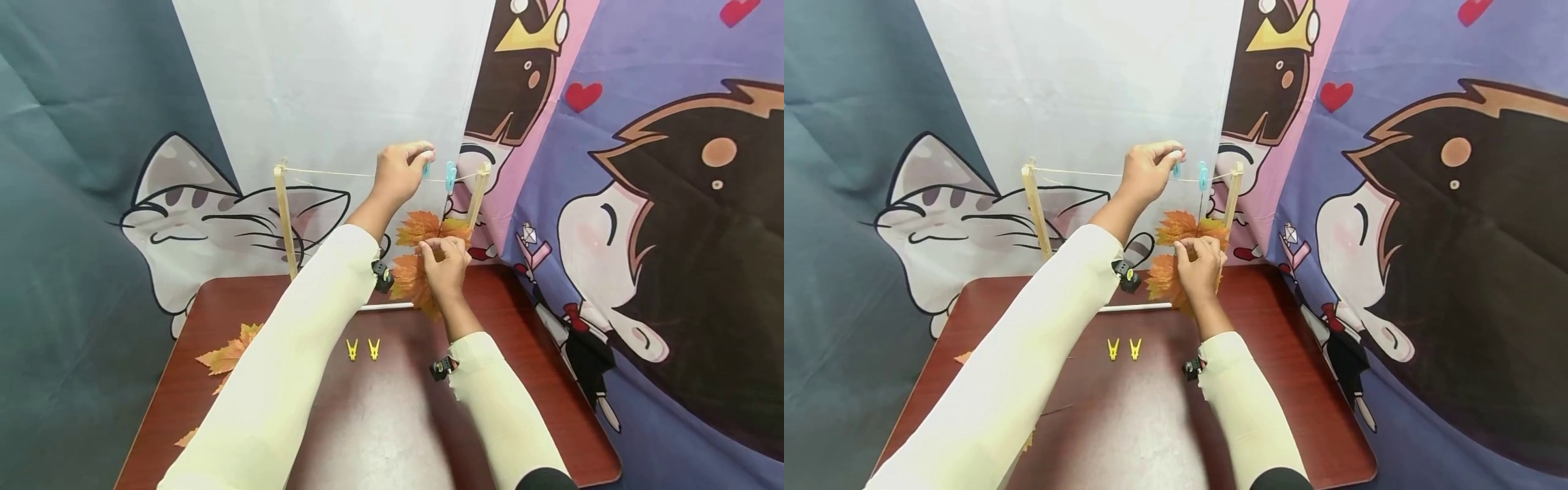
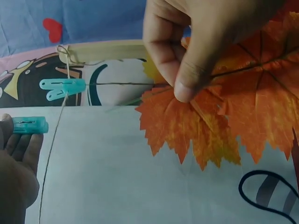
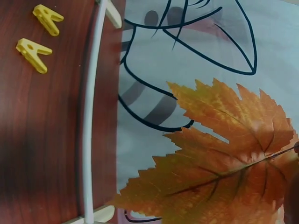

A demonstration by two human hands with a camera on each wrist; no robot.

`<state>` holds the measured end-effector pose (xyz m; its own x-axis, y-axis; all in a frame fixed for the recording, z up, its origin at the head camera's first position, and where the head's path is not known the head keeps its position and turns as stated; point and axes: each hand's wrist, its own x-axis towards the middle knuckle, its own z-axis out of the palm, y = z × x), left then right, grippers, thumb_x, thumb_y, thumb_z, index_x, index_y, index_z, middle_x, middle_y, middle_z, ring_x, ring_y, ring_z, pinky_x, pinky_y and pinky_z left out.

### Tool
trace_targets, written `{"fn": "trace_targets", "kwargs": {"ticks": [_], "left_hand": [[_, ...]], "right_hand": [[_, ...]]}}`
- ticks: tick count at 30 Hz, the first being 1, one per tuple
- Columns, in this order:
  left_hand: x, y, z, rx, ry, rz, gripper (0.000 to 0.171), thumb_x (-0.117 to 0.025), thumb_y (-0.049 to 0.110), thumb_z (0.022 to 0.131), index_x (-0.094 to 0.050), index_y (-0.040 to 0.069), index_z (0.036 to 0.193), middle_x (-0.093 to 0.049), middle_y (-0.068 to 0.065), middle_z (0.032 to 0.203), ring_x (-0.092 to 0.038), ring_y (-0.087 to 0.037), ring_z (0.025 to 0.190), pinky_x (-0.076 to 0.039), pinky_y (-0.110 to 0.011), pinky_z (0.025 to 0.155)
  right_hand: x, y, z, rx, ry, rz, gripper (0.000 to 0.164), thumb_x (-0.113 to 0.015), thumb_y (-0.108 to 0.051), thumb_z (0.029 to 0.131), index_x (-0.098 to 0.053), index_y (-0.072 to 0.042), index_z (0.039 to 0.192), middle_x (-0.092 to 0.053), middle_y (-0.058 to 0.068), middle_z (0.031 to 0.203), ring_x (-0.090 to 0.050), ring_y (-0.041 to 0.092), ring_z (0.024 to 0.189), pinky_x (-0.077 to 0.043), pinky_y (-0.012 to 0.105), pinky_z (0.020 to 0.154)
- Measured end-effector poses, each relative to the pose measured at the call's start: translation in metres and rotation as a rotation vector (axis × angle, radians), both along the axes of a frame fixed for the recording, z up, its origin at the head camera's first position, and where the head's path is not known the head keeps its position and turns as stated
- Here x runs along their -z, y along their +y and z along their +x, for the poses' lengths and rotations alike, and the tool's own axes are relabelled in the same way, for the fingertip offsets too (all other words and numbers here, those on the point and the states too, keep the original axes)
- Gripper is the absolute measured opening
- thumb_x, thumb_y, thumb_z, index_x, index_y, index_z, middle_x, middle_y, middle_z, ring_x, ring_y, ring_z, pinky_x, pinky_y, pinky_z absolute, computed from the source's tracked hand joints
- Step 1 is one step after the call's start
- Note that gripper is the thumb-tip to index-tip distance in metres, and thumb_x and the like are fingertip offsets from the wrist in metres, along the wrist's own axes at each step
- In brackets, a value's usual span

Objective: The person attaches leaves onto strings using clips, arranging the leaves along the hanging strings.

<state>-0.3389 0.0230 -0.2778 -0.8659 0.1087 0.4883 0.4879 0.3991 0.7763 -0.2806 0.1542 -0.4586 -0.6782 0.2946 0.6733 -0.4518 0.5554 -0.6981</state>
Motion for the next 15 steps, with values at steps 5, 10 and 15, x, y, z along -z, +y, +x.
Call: {"fn": "trace_targets", "kwargs": {"ticks": [5,10,15], "left_hand": [[0.0,-0.002,-0.002,-0.025,-0.016,-0.092,0.026,-0.068,0.025,0.109,-0.082,0.016,0.13,-0.081,-0.005,0.13,-0.074,-0.021,0.12,-0.058,-0.032,0.103],[0.001,-0.004,-0.004,-0.016,-0.046,-0.121,0.029,-0.067,0.026,0.11,-0.08,0.016,0.134,-0.079,-0.006,0.136,-0.073,-0.022,0.124,-0.058,-0.034,0.108],[0.0,-0.004,-0.007,-0.021,-0.008,-0.132,0.03,-0.065,0.027,0.111,-0.079,0.015,0.135,-0.08,-0.007,0.134,-0.074,-0.023,0.121,-0.058,-0.036,0.107]], "right_hand": [[-0.011,-0.002,-0.004,0.033,-0.084,-0.001,0.015,-0.086,-0.016,0.095,-0.081,-0.002,0.095,-0.075,0.019,0.095,-0.062,0.038,0.104,-0.036,0.06,0.1],[-0.022,-0.004,-0.011,0.08,-0.138,0.004,0.018,-0.086,-0.021,0.096,-0.082,-0.004,0.095,-0.071,0.02,0.098,-0.064,0.038,0.102,-0.046,0.057,0.095],[-0.029,-0.006,-0.014,0.108,-0.171,0.042,0.018,-0.087,-0.026,0.096,-0.083,-0.008,0.093,-0.071,0.017,0.098,-0.066,0.038,0.098,-0.051,0.056,0.084]]}}
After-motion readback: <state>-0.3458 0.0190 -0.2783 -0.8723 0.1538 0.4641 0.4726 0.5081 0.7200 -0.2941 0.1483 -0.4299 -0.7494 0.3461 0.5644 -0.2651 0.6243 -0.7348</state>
